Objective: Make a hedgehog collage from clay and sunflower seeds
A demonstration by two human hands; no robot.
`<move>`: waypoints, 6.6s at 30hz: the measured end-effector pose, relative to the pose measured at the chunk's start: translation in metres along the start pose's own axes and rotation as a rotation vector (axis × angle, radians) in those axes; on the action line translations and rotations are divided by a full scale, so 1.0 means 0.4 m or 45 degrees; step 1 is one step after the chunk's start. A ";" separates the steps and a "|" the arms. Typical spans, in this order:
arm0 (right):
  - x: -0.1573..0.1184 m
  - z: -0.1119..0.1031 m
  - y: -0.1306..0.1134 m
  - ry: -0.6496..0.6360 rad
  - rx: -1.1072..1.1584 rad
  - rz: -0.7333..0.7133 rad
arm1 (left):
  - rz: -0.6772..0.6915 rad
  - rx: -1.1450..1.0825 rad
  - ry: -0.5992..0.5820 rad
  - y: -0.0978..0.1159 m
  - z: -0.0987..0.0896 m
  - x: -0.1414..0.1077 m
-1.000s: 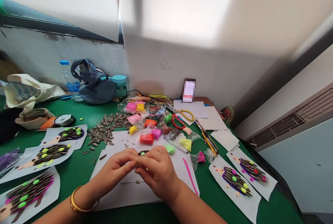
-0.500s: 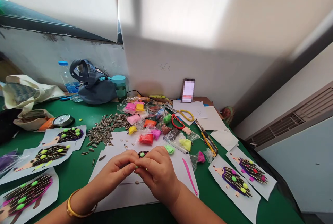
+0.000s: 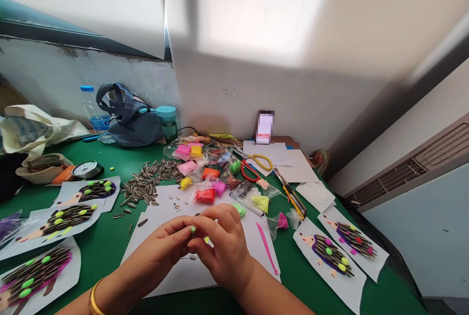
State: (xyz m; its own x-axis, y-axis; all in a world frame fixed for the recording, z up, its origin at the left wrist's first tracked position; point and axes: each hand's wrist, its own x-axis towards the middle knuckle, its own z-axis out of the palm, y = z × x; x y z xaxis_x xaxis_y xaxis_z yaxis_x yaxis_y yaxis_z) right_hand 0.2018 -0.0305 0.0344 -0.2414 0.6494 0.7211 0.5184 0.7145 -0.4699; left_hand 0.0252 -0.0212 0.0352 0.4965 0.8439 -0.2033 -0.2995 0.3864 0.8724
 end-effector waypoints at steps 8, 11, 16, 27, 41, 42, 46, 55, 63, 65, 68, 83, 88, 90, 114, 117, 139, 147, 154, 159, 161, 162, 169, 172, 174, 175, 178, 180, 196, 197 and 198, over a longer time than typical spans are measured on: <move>0.002 0.033 0.017 -0.236 -0.563 -0.246 | -0.160 -0.565 -0.066 0.013 0.058 -0.017; 0.006 0.036 0.015 -0.258 -0.634 -0.234 | -0.097 -0.762 -0.210 0.024 0.052 -0.018; -0.005 0.051 -0.018 -0.324 -0.568 -0.435 | -0.026 -0.908 -0.302 0.040 0.012 -0.020; -0.001 0.036 -0.012 -0.329 -0.557 -0.442 | -0.141 -0.894 -0.548 0.011 0.034 -0.026; 0.001 0.040 -0.015 -0.334 -0.569 -0.457 | -0.138 -0.911 -0.581 0.021 0.021 -0.025; 0.000 0.038 -0.012 -0.337 -0.580 -0.437 | -0.096 -0.919 -0.572 0.031 0.015 -0.023; -0.009 0.053 -0.023 -0.418 -0.532 -0.507 | 0.050 -0.973 -0.511 0.065 -0.017 -0.016; -0.006 0.056 -0.007 -0.284 -0.550 -0.484 | -0.142 -0.880 -0.581 0.018 0.010 -0.016; -0.011 0.069 -0.034 -0.368 -0.510 -0.654 | 0.069 -0.941 -0.458 0.047 -0.021 -0.010; -0.011 0.073 -0.034 -0.311 -0.522 -0.652 | -0.027 -0.923 -0.457 0.028 -0.010 -0.014; -0.010 0.068 -0.017 -0.255 -0.579 -0.516 | -0.126 -0.915 -0.548 0.015 0.001 -0.014; -0.011 0.060 -0.011 -0.326 -0.537 -0.485 | -0.100 -0.983 -0.503 0.023 -0.007 -0.010; -0.013 0.061 -0.023 -0.364 -0.497 -0.590 | 0.016 -0.983 -0.468 0.048 -0.014 -0.008; -0.013 0.062 -0.026 -0.356 -0.499 -0.606 | -0.016 -0.970 -0.457 0.042 -0.011 -0.009; 0.004 0.037 -0.020 -0.355 -0.443 -0.509 | 0.036 -0.975 -0.494 0.061 -0.032 -0.002; 0.018 0.022 -0.033 -0.294 -0.391 -0.454 | 0.030 -0.975 -0.502 0.063 -0.031 0.000; 0.023 -0.013 0.069 -0.187 -0.156 0.295 | 0.173 0.551 0.613 0.069 -0.155 0.076; 0.024 -0.002 0.096 -0.335 -0.137 0.500 | 0.347 1.727 0.435 0.030 -0.213 0.114; 0.022 0.000 0.101 -0.367 -0.127 0.544 | 0.341 1.955 0.376 0.021 -0.207 0.103; 0.021 0.003 0.099 -0.374 -0.121 0.557 | 0.352 1.976 0.389 0.019 -0.207 0.106; 0.022 0.004 0.099 -0.380 -0.119 0.560 | 0.353 1.971 0.391 0.019 -0.206 0.108; 0.023 0.004 0.099 -0.384 -0.119 0.563 | 0.354 1.968 0.392 0.019 -0.206 0.108; 0.025 0.002 0.095 -0.427 -0.117 0.602 | 0.365 1.962 0.387 0.022 -0.202 0.104; 0.023 0.000 0.096 -0.455 -0.108 0.614 | 0.370 1.964 0.387 0.022 -0.200 0.103; 0.022 -0.001 0.097 -0.475 -0.107 0.616 | 0.387 1.961 0.389 0.022 -0.200 0.103; 0.022 -0.001 0.098 -0.488 -0.108 0.613 | 0.393 1.960 0.390 0.021 -0.201 0.103; 0.024 -0.001 0.098 -0.524 -0.120 0.585 | 0.392 1.959 0.402 0.020 -0.201 0.103; 0.026 -0.001 0.097 -0.547 -0.136 0.570 | 0.388 1.959 0.407 0.020 -0.200 0.102; 0.009 0.022 0.109 -0.607 -0.197 0.585 | 0.375 1.982 0.394 0.015 -0.204 0.102; 0.009 0.023 0.109 -0.611 -0.201 0.589 | 0.374 1.981 0.396 0.015 -0.204 0.103; 0.010 0.023 0.108 -0.614 -0.207 0.593 | 0.375 1.978 0.398 0.015 -0.205 0.103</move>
State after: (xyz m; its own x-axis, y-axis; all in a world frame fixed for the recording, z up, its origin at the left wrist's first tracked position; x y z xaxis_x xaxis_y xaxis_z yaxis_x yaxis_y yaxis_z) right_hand 0.2155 0.0053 0.0123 -0.2820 0.9495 0.1378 0.7639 0.3090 -0.5666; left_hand -0.0228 0.0464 -0.0043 0.3385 0.9311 0.1358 0.8211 -0.3628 0.4406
